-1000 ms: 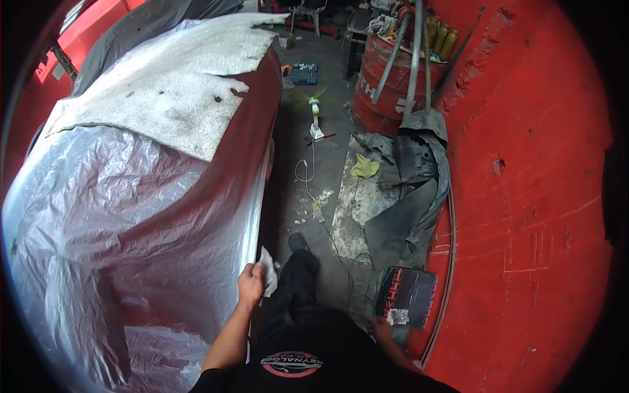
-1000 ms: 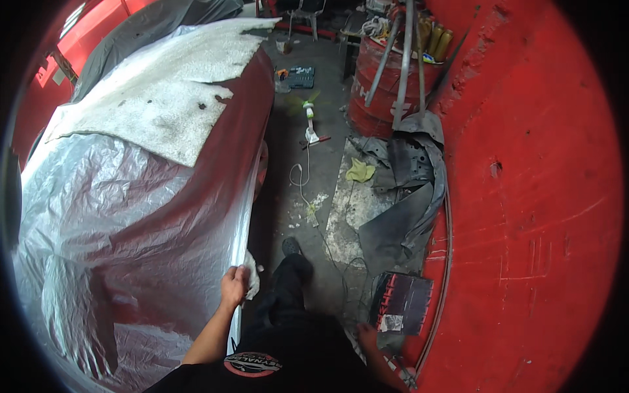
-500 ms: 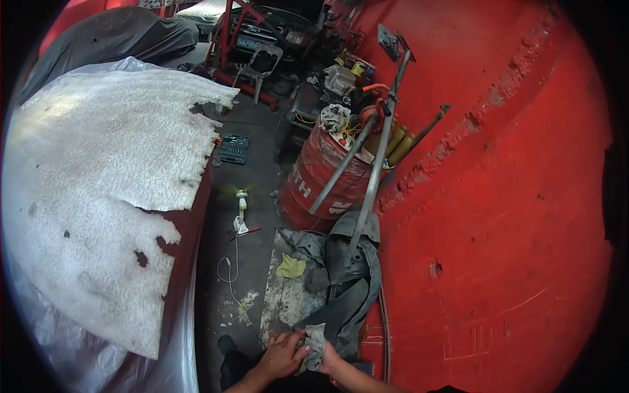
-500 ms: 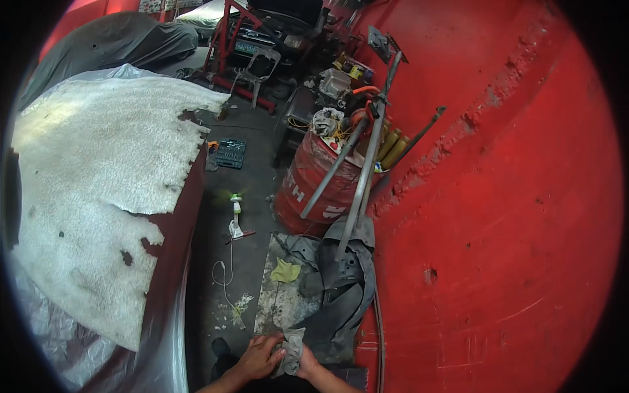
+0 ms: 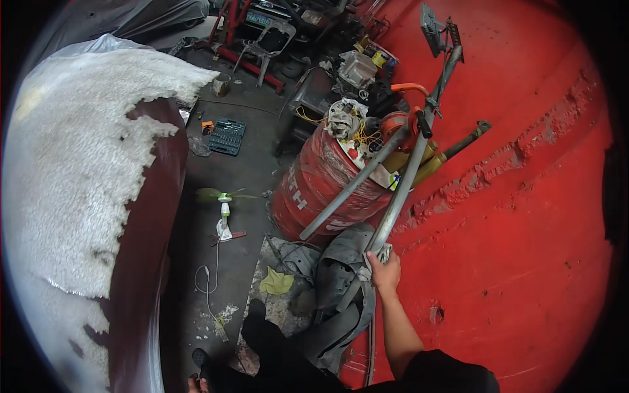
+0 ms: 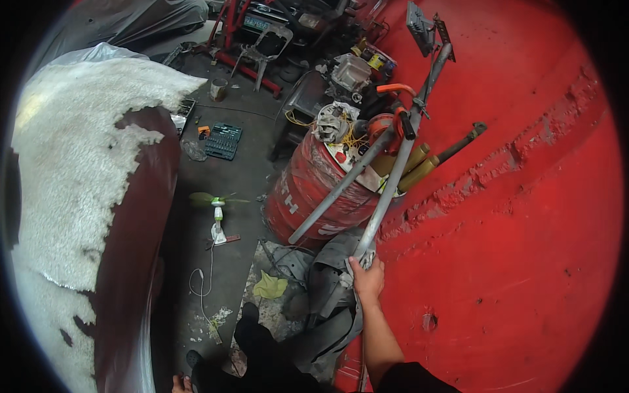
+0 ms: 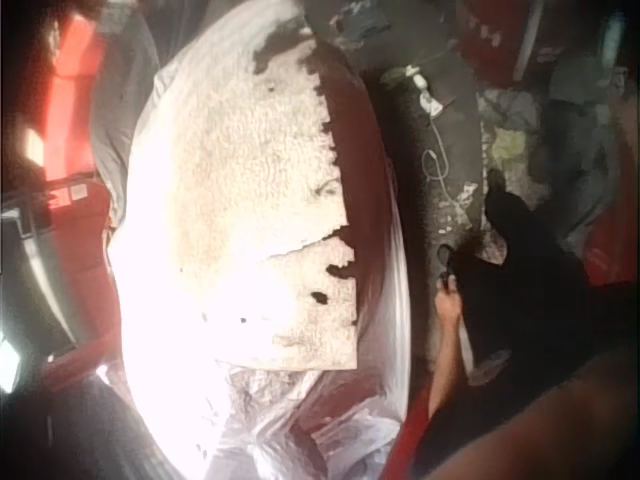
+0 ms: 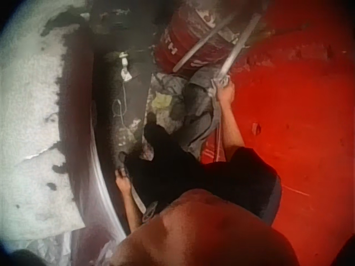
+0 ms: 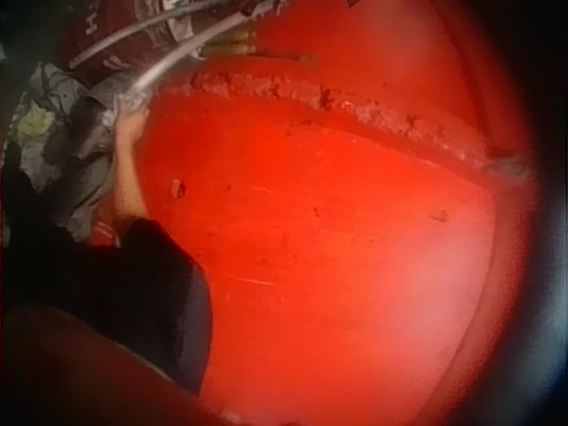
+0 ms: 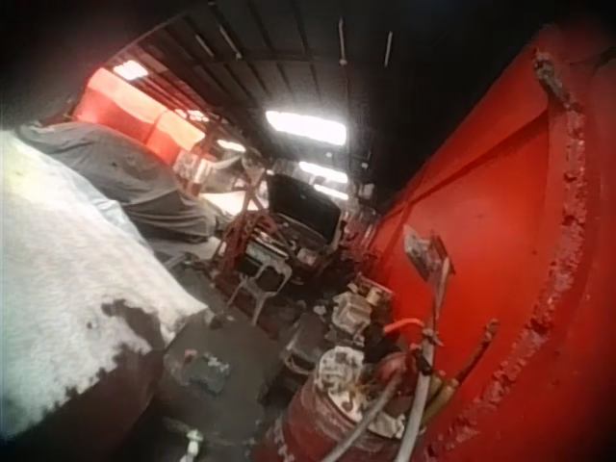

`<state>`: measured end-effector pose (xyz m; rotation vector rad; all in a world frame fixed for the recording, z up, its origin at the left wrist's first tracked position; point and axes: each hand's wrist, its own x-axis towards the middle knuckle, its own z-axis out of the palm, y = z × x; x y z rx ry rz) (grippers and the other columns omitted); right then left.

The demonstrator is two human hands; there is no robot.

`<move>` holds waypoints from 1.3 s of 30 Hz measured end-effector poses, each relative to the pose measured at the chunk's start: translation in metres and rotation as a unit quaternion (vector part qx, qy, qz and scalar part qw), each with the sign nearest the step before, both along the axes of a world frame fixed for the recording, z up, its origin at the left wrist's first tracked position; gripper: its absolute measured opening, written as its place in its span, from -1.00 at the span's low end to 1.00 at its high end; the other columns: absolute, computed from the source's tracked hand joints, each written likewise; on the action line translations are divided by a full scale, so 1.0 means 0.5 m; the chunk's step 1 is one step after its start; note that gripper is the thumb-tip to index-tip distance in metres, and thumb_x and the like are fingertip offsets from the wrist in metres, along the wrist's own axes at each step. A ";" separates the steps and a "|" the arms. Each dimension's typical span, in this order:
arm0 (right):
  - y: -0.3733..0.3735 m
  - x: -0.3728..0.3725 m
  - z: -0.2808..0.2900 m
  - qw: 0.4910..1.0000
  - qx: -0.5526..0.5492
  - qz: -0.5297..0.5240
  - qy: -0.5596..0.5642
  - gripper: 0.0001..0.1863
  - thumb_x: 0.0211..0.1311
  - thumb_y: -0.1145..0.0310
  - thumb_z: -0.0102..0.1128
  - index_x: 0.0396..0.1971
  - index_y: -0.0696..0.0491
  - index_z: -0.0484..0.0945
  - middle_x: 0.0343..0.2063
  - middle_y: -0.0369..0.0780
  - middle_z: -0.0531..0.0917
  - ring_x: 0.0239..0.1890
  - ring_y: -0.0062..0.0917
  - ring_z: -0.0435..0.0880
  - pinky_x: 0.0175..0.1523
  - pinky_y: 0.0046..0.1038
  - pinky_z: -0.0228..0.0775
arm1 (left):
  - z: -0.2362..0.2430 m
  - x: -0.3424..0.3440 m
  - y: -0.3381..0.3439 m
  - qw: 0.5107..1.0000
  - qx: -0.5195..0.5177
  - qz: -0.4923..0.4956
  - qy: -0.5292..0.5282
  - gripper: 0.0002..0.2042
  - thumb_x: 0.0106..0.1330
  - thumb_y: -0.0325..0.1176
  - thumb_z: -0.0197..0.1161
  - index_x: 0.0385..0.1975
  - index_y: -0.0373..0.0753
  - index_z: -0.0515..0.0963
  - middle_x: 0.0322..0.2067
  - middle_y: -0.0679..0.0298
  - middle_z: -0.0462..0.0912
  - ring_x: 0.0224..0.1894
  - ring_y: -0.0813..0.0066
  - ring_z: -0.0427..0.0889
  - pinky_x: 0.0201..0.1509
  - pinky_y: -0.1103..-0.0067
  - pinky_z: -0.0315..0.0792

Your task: The person cleans a fan by hand with a cloth, plugs a power cord into a wall outlet, and joins two wire ends together using electrical tape.

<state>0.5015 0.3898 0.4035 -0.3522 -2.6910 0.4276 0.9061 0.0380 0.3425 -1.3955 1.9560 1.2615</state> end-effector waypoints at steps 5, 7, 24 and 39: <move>0.017 -0.039 -0.008 0.996 -0.017 -0.001 -0.087 -0.49 0.01 0.01 0.38 -0.29 0.20 0.57 -0.30 0.04 0.65 -0.20 -0.04 0.64 -0.08 -0.15 0.44 | 0.013 -0.105 0.045 0.999 0.004 0.033 0.005 -0.32 0.40 0.13 0.00 0.20 -0.44 0.36 0.14 -0.20 0.47 0.24 -0.11 0.41 0.30 0.30 0.27; 0.025 -0.037 -0.009 0.996 -0.046 0.002 -0.082 -0.49 0.01 -0.01 0.37 -0.37 0.20 0.56 -0.29 0.04 0.63 -0.20 0.00 0.62 -0.09 -0.11 0.43 | -0.027 -0.115 0.055 0.998 -0.017 0.016 0.051 -0.37 0.41 0.08 0.02 0.16 -0.44 0.40 0.10 -0.19 0.51 0.17 -0.09 0.48 0.22 0.31 0.35; -0.407 0.254 -0.310 0.839 -0.347 0.210 -0.363 -0.59 -0.03 0.54 0.31 -0.08 0.08 0.56 -0.28 -0.20 0.65 -0.20 -0.53 0.63 -0.06 -0.45 0.47 | -0.285 -0.286 -0.199 0.985 -0.060 -0.159 0.019 -0.66 0.34 -0.16 0.16 0.03 -0.16 0.48 -0.25 -0.10 0.67 -0.14 -0.13 0.64 -0.03 0.21 0.51; -0.566 0.244 -0.978 0.611 -0.287 0.441 -0.591 -0.55 -0.05 0.25 0.36 -0.12 0.01 0.46 -0.29 -0.16 0.49 -0.28 -0.26 0.66 -0.26 -0.22 0.52 | -1.310 -0.777 -0.217 0.940 -0.195 -0.207 -0.191 -0.49 0.21 0.04 0.22 -0.14 -0.36 0.55 -0.20 -0.10 0.67 -0.06 -0.01 0.66 -0.02 0.24 0.53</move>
